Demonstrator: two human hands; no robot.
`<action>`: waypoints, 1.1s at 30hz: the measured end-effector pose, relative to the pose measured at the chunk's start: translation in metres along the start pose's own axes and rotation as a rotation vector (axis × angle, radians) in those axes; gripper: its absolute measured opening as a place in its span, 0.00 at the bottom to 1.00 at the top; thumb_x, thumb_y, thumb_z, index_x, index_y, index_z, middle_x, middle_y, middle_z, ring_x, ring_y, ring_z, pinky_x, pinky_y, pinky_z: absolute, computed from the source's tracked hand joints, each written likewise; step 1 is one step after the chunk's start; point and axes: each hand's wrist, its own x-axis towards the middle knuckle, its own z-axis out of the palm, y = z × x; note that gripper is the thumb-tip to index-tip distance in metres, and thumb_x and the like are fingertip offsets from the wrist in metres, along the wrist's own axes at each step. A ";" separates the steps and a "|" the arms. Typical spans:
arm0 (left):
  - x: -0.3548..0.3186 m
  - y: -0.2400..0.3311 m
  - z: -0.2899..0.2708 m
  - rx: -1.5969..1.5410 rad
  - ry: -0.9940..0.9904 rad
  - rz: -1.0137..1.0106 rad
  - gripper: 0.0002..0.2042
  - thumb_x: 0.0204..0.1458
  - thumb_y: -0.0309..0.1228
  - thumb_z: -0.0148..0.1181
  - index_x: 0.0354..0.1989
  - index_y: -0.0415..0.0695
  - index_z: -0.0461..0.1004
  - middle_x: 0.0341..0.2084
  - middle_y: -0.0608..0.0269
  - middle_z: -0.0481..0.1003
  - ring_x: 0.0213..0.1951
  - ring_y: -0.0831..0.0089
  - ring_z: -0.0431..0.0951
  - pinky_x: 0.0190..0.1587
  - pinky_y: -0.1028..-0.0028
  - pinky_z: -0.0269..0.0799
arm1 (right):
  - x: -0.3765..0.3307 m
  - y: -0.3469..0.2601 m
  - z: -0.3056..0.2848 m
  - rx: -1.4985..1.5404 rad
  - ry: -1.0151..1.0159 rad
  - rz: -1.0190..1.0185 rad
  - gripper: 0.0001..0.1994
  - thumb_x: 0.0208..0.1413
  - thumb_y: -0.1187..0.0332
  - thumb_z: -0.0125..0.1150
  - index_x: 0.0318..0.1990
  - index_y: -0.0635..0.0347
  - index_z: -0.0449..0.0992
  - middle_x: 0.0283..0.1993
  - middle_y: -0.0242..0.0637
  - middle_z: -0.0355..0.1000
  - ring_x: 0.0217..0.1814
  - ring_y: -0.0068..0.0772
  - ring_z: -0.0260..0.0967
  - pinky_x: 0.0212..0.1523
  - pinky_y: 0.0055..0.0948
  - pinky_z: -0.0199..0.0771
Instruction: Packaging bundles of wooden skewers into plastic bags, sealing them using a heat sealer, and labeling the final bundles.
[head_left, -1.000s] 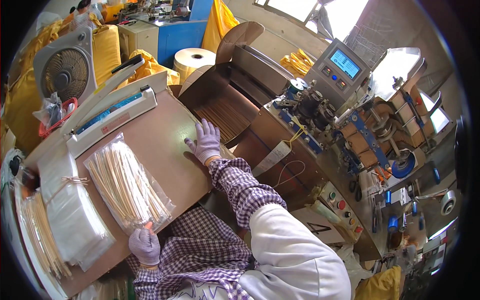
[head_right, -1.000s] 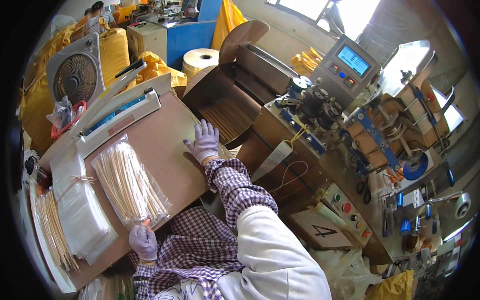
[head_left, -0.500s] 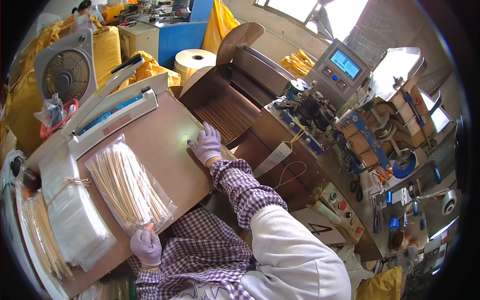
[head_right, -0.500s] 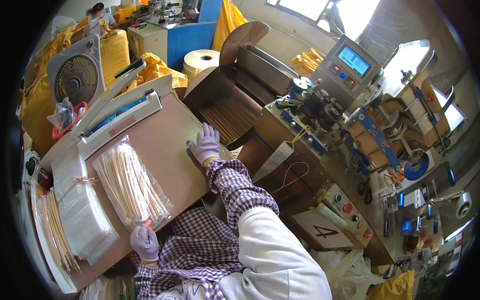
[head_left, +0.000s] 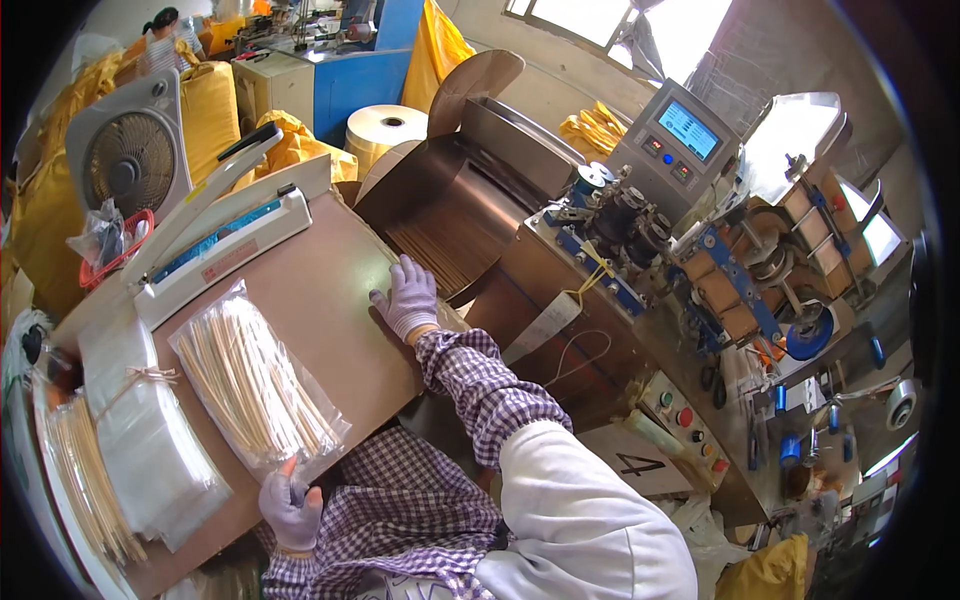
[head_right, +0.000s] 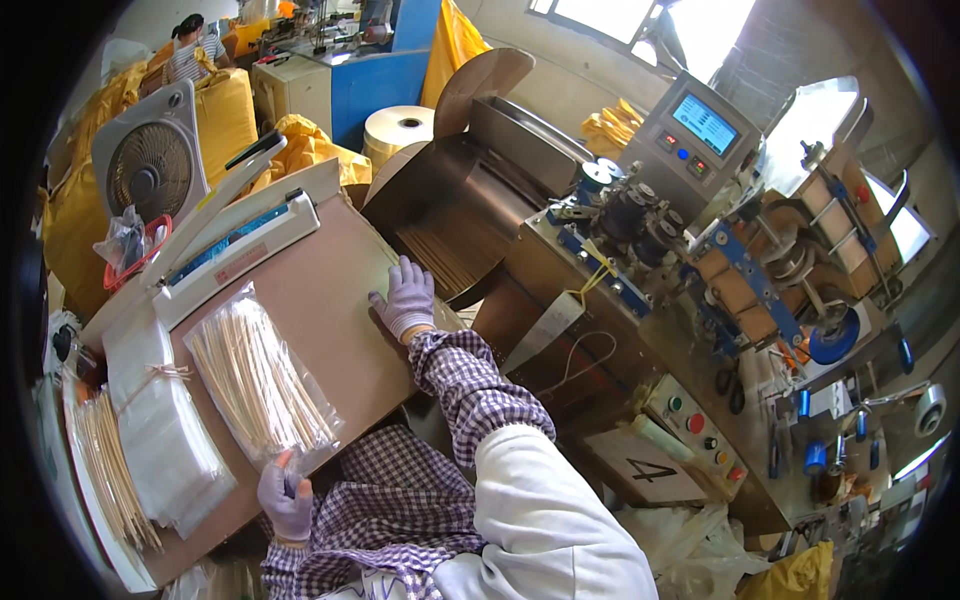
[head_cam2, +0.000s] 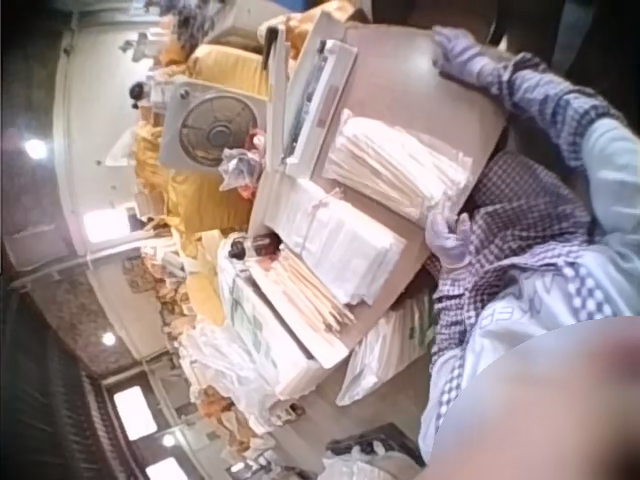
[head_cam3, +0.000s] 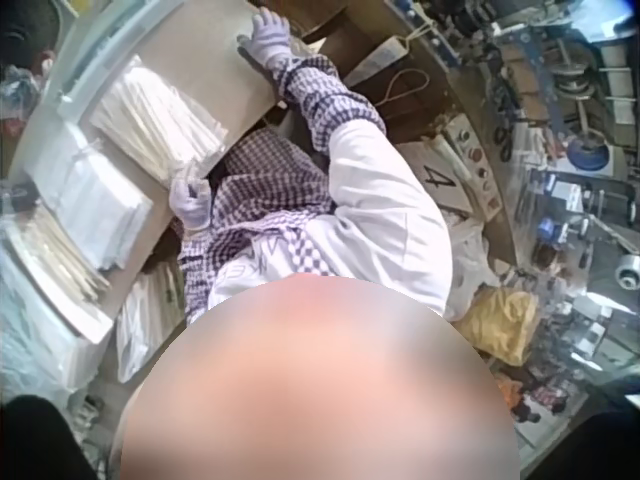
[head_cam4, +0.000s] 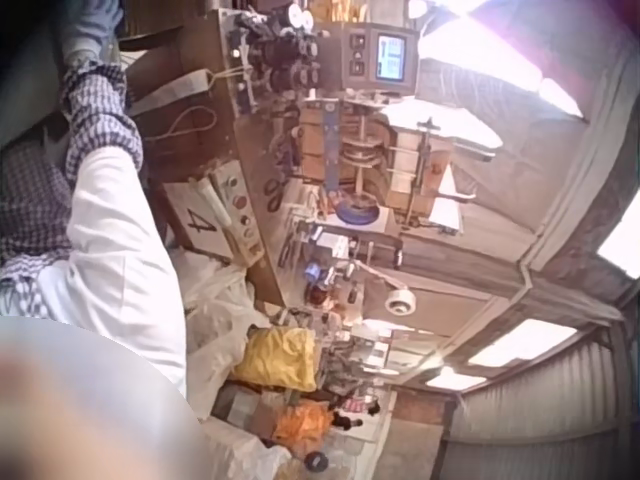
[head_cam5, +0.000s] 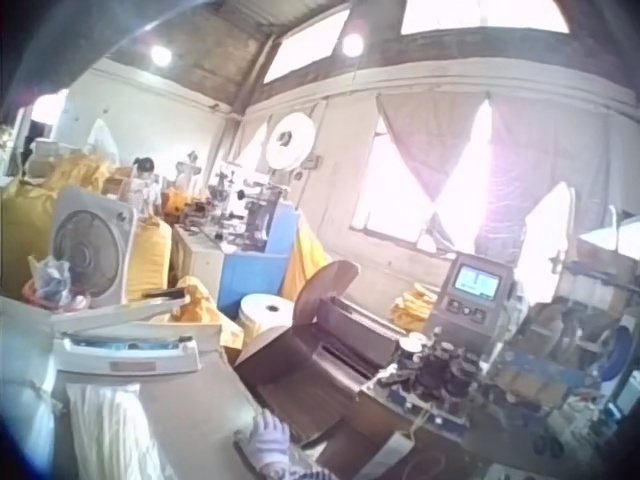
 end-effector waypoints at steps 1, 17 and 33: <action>0.004 0.004 -0.008 -0.142 -0.009 -0.055 0.18 0.43 0.41 0.57 0.35 0.38 0.73 0.14 0.63 0.58 0.15 0.72 0.59 0.20 0.74 0.56 | 0.004 -0.002 0.001 0.008 0.006 0.000 0.29 0.43 0.52 0.59 0.48 0.63 0.63 0.58 0.51 0.55 0.59 0.49 0.52 0.58 0.45 0.49; 0.280 -0.005 0.265 0.298 -0.714 -0.208 0.39 0.44 0.51 0.53 0.59 0.37 0.50 0.45 0.47 0.69 0.45 0.57 0.71 0.47 0.64 0.66 | 0.145 0.153 0.078 -0.104 -0.583 0.626 0.46 0.38 0.44 0.59 0.62 0.59 0.47 0.66 0.47 0.43 0.68 0.43 0.40 0.63 0.36 0.45; 0.351 -0.014 0.286 -0.273 -0.574 -0.648 0.49 0.33 0.56 0.65 0.57 0.36 0.48 0.44 0.47 0.70 0.46 0.56 0.72 0.48 0.67 0.66 | 0.151 0.109 0.080 1.555 -0.797 0.467 0.24 0.50 0.52 0.56 0.48 0.61 0.67 0.44 0.33 0.68 0.43 0.22 0.64 0.47 0.23 0.65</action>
